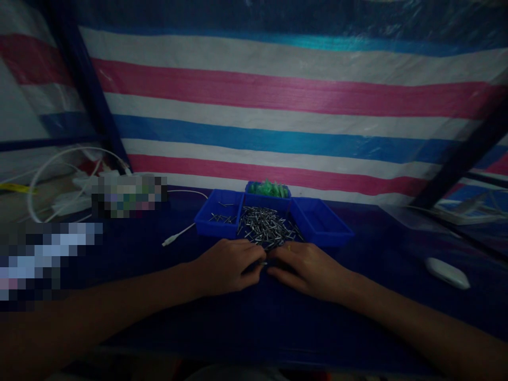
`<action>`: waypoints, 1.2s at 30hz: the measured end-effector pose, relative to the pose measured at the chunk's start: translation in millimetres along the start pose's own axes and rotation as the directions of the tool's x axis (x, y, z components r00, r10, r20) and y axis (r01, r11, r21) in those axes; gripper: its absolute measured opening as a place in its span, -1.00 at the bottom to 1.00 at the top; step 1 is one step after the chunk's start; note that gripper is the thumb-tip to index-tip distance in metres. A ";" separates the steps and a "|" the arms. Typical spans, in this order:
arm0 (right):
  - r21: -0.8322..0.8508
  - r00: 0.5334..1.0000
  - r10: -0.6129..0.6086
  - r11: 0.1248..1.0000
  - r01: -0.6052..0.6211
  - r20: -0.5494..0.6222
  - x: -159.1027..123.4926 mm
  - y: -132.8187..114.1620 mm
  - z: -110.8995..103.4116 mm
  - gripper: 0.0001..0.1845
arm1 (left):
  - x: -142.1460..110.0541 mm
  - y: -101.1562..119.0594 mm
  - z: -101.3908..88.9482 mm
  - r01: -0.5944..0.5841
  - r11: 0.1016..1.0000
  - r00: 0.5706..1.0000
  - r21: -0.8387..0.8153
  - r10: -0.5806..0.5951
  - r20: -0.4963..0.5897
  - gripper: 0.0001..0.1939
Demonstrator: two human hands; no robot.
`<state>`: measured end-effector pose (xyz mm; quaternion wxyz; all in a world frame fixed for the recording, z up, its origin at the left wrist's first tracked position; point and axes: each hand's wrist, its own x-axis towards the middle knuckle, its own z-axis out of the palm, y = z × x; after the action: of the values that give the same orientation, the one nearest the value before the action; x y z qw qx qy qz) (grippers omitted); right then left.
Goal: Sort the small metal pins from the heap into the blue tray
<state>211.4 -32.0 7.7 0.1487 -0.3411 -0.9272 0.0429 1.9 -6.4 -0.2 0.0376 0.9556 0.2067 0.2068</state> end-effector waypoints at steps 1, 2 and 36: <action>0.008 1.000 -0.007 1.000 0.007 -0.005 -0.1 -0.3 -0.1 -0.78 | 0.2 -0.2 0.7 0.002 1.000 1.000 -0.009 -0.002 0.007 -0.95; 0.014 1.000 -0.014 1.000 0.014 -0.007 -0.1 -0.5 -0.1 -0.78 | 0.3 -0.5 1.4 0.002 1.000 1.000 -0.017 -0.001 0.013 -0.94; 0.186 0.996 0.087 0.979 -0.089 0.019 3.5 0.4 0.6 -0.86 | 0.4 0.2 -2.8 -0.031 0.994 0.989 -0.101 0.015 -0.150 -0.85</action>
<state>208.9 -29.4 7.9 0.1728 -0.3659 -0.9040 0.1380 1.2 -6.4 2.5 0.0691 0.9366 0.1868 0.2883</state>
